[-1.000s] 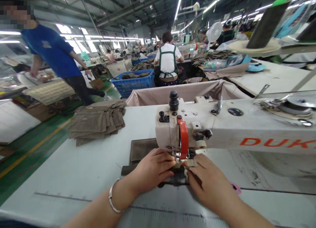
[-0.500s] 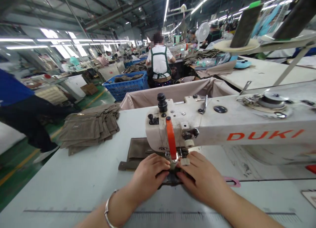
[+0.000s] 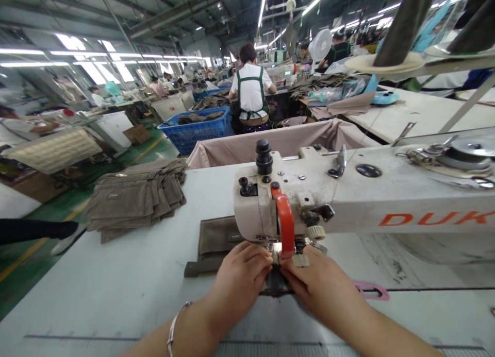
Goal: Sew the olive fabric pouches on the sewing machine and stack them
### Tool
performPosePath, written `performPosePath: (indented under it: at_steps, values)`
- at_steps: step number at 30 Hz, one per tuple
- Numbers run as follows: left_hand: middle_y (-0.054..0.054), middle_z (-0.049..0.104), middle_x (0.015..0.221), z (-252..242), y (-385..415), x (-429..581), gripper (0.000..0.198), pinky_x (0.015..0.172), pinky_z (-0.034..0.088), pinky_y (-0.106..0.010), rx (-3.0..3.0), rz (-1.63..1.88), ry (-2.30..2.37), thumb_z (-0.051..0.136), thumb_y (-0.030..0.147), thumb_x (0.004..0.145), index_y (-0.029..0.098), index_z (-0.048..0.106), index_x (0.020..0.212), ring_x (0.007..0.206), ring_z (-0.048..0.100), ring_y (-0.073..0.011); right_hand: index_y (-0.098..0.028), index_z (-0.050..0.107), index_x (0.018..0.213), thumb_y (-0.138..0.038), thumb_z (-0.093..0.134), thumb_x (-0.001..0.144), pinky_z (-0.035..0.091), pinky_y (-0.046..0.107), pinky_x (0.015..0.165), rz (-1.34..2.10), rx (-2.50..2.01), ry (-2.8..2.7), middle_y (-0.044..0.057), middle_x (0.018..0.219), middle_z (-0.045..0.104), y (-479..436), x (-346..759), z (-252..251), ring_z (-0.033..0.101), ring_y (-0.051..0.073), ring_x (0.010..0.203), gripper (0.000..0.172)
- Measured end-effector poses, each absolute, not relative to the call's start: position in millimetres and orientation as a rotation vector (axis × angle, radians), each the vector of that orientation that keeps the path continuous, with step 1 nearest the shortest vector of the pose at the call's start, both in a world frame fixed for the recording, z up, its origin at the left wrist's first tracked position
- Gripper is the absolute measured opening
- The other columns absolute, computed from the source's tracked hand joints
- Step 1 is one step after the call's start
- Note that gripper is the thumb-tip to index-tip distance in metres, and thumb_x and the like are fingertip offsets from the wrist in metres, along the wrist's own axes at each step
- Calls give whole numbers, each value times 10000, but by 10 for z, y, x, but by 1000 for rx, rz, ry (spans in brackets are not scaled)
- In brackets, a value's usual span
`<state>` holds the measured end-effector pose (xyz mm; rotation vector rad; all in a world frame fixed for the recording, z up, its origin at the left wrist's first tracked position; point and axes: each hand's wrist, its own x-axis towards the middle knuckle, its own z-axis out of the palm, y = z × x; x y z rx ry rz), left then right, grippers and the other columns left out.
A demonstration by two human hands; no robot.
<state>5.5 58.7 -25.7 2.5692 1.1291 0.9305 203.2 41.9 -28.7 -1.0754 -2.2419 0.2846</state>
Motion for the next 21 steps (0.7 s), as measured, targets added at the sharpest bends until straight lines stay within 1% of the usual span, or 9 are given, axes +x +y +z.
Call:
performPosePath:
  at_steps: [4, 8, 11, 21]
  values:
    - [-8, 726, 908, -271, 655, 62, 105, 810, 514, -318, 2544, 892, 1181, 598, 151, 887, 202, 686, 858, 841, 651, -174, -169, 647, 979, -88, 486, 899, 485, 338, 753, 187, -1090, -2237, 83, 895, 632, 465, 2021, -281, 561, 222, 840, 198]
    - [5, 730, 895, -264, 704, 71, 98, 845, 497, -347, 2491, 835, 1302, 670, 130, 825, 222, 700, 841, 859, 647, -202, -147, 660, 996, -94, 473, 909, 491, 346, 796, 132, -1089, -2227, 113, 930, 635, 497, 2008, -266, 565, 230, 881, 213]
    - [11, 730, 872, -274, 721, 73, 110, 861, 487, -351, 2455, 822, 1346, 699, 124, 799, 230, 707, 824, 862, 642, -209, -151, 666, 997, -103, 462, 918, 492, 346, 803, 123, -1102, -2234, 115, 926, 629, 508, 1998, -280, 565, 231, 899, 224]
    - [6, 723, 896, -332, 757, 69, 110, 842, 475, -333, 2423, 775, 1395, 686, 129, 810, 236, 708, 812, 908, 619, -214, -176, 658, 1018, -108, 462, 917, 488, 341, 843, 204, -1206, -2223, 92, 970, 643, 517, 1981, -332, 568, 223, 937, 231]
